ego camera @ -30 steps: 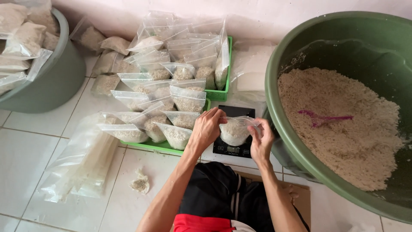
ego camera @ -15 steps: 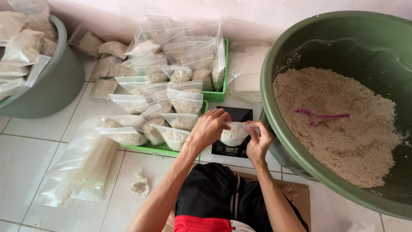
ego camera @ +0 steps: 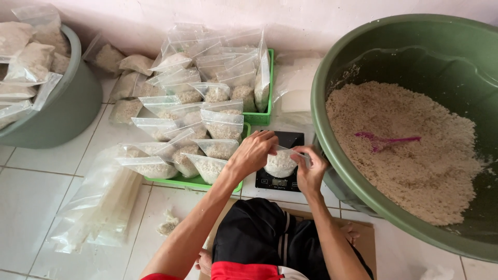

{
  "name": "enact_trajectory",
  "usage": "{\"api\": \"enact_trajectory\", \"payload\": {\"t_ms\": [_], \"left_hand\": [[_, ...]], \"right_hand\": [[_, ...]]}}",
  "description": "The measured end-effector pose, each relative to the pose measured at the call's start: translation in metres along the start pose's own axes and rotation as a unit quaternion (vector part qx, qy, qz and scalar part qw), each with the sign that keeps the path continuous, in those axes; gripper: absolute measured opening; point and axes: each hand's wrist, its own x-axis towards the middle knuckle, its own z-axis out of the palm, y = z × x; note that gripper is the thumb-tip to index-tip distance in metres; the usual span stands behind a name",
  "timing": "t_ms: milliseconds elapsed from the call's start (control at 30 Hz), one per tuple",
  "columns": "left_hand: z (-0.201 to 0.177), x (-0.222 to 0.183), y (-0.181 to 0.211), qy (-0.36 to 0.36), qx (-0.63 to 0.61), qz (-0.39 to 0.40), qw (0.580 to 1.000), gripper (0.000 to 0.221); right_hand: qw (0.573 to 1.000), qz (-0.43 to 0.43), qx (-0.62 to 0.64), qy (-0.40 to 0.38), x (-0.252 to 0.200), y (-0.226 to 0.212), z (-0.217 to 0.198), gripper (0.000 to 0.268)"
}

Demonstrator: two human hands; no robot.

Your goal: Filling small plastic bags with granular material from a large tub, weighing them on a digital scale, and organizing them in a tray.

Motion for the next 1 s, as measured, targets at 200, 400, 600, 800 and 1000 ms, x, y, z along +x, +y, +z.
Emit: {"api": "enact_trajectory", "payload": {"t_ms": [200, 400, 600, 800, 1000], "left_hand": [[-0.023, 0.007, 0.017, -0.071, -0.078, -0.006, 0.994, 0.018], [0.002, 0.007, 0.016, 0.016, 0.037, 0.034, 0.999, 0.009], [0.022, 0.012, 0.006, 0.015, 0.082, 0.051, 0.995, 0.016], [0.004, 0.007, 0.017, 0.01, 0.047, 0.05, 0.998, 0.012], [0.012, 0.012, 0.017, 0.008, 0.067, 0.054, 0.996, 0.016]], "right_hand": [[0.999, -0.021, -0.024, 0.022, -0.004, 0.007, 0.006, 0.023], [0.999, -0.021, -0.03, 0.026, -0.003, -0.002, 0.004, 0.02], [0.999, -0.018, 0.03, 0.002, 0.001, -0.01, 0.009, 0.015], [1.0, -0.02, -0.006, 0.019, -0.001, -0.004, 0.008, 0.015], [0.999, -0.017, -0.003, 0.033, -0.002, 0.01, 0.008, 0.011]]}}
